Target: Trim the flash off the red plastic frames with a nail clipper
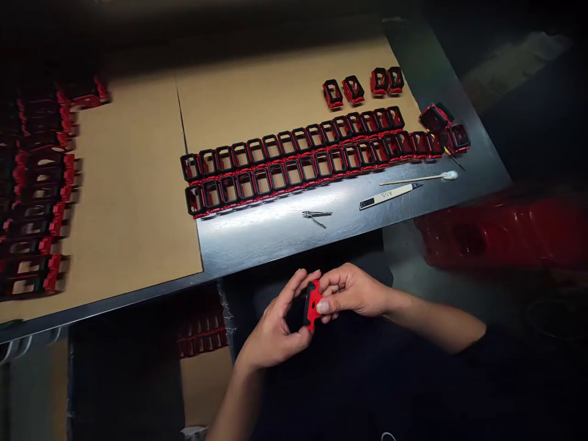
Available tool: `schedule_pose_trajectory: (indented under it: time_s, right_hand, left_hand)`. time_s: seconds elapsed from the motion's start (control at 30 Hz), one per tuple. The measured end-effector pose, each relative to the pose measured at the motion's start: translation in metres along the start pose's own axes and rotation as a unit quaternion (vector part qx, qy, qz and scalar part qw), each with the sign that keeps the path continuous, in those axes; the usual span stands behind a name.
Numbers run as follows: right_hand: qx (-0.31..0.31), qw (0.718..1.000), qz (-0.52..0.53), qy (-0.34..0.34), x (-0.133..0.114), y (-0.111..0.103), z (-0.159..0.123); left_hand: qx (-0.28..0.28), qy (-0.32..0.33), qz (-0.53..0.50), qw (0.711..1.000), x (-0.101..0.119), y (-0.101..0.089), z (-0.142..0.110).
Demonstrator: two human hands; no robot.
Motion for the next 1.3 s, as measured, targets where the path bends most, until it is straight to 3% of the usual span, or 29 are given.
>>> schedule_pose_trajectory:
  time_s: [0.23, 0.53, 0.67, 0.83, 1.0, 1.17, 1.3]
  right_hand:
    - [0.008, 0.999, -0.042, -0.029, -0.001, -0.002, -0.001]
    - [0.018, 0.992, -0.115, -0.045, -0.001, -0.004, -0.005]
    - [-0.005, 0.989, -0.129, -0.072, -0.003, -0.004, -0.005]
    - [-0.037, 0.995, -0.076, -0.062, 0.006, -0.011, 0.000]
    - [-0.074, 0.997, 0.001, -0.029, 0.022, -0.019, 0.008]
    - [-0.114, 0.992, 0.044, -0.034, 0.029, -0.025, 0.013]
    - [-0.153, 0.976, 0.151, -0.032, 0.043, -0.026, 0.018]
  left_hand:
    - [0.005, 0.004, -0.008, 1.000, -0.009, 0.004, 0.001]
    - [-0.009, 0.042, 0.054, 0.998, -0.003, 0.000, 0.001]
    - [-0.013, 0.049, 0.028, 0.998, -0.005, 0.000, -0.004]
    - [0.007, 0.047, -0.011, 0.999, -0.006, 0.000, -0.010]
    - [0.017, 0.051, 0.031, 0.998, 0.007, 0.000, -0.013]
    - [0.023, 0.035, 0.048, 0.998, 0.016, 0.003, -0.015]
    - [0.033, 0.034, 0.073, 0.996, 0.023, 0.007, -0.010]
Point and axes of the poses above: each hand's wrist, its own z-axis towards the middle knuckle, its own y-axis out of the palm, x = y × z, the point moved 5 cm from there along z, towards the middle knuckle, and after that the axes turned 14 degrees about -x, right-handed, at the moved point
